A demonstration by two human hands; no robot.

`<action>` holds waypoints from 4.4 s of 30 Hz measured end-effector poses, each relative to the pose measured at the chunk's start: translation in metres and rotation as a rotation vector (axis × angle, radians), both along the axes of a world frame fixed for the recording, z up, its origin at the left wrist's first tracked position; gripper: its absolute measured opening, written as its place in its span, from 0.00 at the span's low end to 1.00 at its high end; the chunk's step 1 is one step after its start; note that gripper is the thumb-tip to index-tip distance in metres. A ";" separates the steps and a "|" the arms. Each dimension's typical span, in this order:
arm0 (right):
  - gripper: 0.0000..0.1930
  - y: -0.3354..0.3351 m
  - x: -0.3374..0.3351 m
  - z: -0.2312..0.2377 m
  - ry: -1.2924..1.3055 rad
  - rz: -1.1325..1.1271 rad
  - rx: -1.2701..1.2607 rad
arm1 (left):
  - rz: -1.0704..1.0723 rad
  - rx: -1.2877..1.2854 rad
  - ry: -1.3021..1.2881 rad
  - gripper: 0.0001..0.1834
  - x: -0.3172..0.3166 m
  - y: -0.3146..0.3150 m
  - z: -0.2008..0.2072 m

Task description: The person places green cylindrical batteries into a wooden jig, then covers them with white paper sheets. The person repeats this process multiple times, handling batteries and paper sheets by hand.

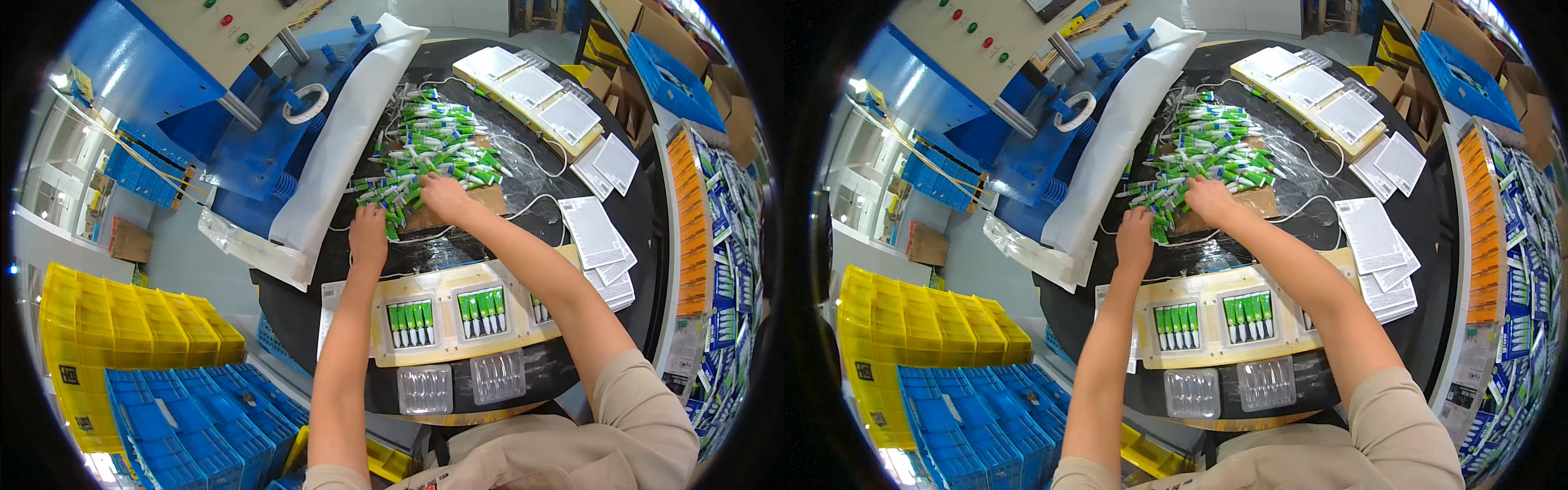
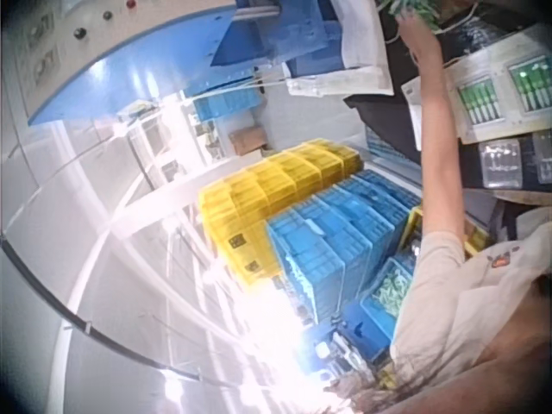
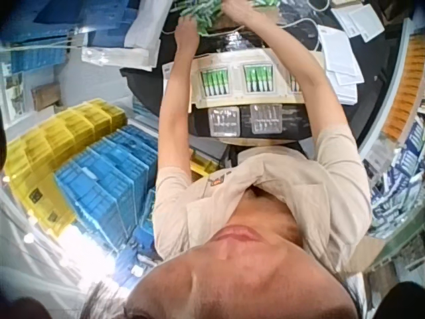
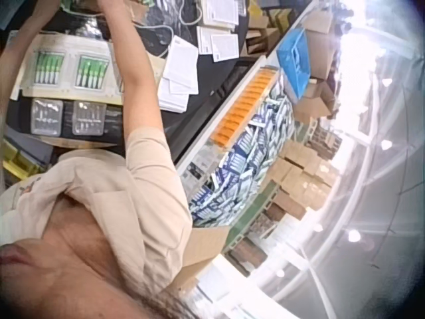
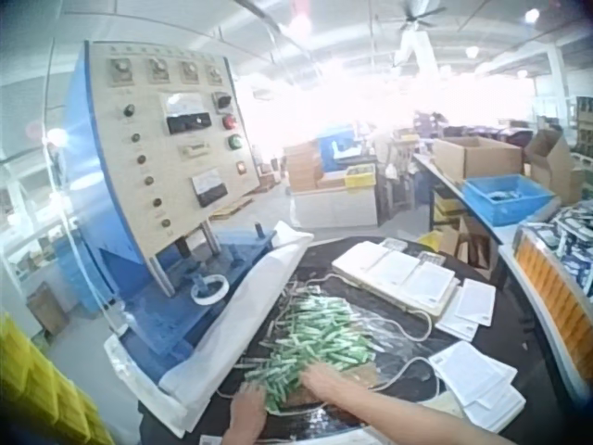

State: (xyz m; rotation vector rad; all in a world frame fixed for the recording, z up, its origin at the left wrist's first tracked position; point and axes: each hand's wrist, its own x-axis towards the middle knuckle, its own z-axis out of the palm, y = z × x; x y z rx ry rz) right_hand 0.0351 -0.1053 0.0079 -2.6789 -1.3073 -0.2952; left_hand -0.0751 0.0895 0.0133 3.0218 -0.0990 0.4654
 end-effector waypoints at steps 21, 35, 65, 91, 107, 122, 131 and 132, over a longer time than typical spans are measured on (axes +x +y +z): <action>0.08 -0.266 -0.251 0.020 0.070 -0.745 0.787 | -0.610 -0.242 -0.144 0.09 -0.133 -0.272 0.012; 0.10 -0.245 -0.255 -0.001 -0.093 -0.638 0.554 | -0.602 -0.190 -0.205 0.13 -0.127 -0.279 -0.003; 0.15 -0.238 -0.245 0.008 0.113 -0.581 0.495 | -0.668 -0.301 0.078 0.22 -0.136 -0.252 -0.015; 0.15 -0.233 -0.248 -0.002 0.075 -0.567 0.505 | -0.708 -0.246 0.098 0.30 -0.138 -0.239 -0.013; 0.09 0.113 -0.054 0.005 0.344 -0.068 0.400 | -0.432 -0.553 0.140 0.16 -0.221 -0.201 0.023; 0.10 0.028 -0.071 0.052 0.452 -0.011 1.148 | -0.457 -0.739 0.080 0.12 -0.254 -0.213 0.050; 0.14 -0.284 -0.259 0.049 -0.135 -0.083 0.308 | -0.304 -0.890 0.130 0.06 -0.287 -0.199 0.043; 0.13 -0.291 -0.265 0.042 -0.159 -0.053 0.247 | -0.275 -0.895 0.139 0.06 -0.287 -0.196 0.043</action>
